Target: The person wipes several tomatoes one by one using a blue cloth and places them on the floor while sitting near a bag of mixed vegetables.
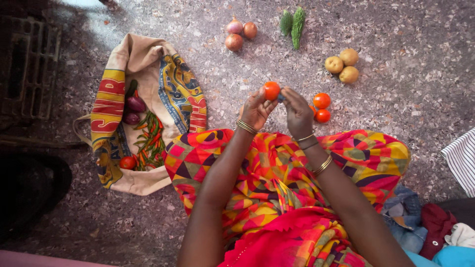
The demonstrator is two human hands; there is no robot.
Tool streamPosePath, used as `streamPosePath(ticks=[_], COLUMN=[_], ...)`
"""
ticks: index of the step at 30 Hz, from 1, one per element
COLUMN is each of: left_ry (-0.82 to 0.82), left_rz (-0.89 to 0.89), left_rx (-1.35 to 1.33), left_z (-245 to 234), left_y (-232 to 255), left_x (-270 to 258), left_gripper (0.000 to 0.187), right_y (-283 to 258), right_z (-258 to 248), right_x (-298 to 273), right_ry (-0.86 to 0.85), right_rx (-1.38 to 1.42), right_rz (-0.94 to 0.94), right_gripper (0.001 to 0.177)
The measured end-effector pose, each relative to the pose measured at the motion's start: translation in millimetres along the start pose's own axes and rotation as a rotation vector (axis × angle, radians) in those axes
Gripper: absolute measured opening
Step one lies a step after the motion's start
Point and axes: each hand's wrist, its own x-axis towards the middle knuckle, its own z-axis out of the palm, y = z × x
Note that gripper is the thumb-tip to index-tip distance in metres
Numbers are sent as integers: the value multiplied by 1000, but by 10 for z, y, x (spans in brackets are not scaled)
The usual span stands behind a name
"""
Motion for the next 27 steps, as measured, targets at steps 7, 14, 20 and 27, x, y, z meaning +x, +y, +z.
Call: streamPosePath(ticks=[7, 14, 20, 27], left_ry=[18, -32, 74, -90], left_rz=[-71, -57, -13, -58], left_rx=[105, 140, 9, 80], left_z=[116, 61, 57, -85], left_y=[12, 22, 14, -83], left_x=[-44, -36, -22, 14], left_gripper=[49, 53, 47, 44], right_y=[-30, 91, 24, -35], right_z=[-52, 17, 42, 30], right_x=[158, 189, 114, 131], right_ry=[2, -110, -45, -20], right_rx=[52, 25, 313, -2], right_rz=[90, 35, 453, 28], right_gripper=[30, 31, 28, 28])
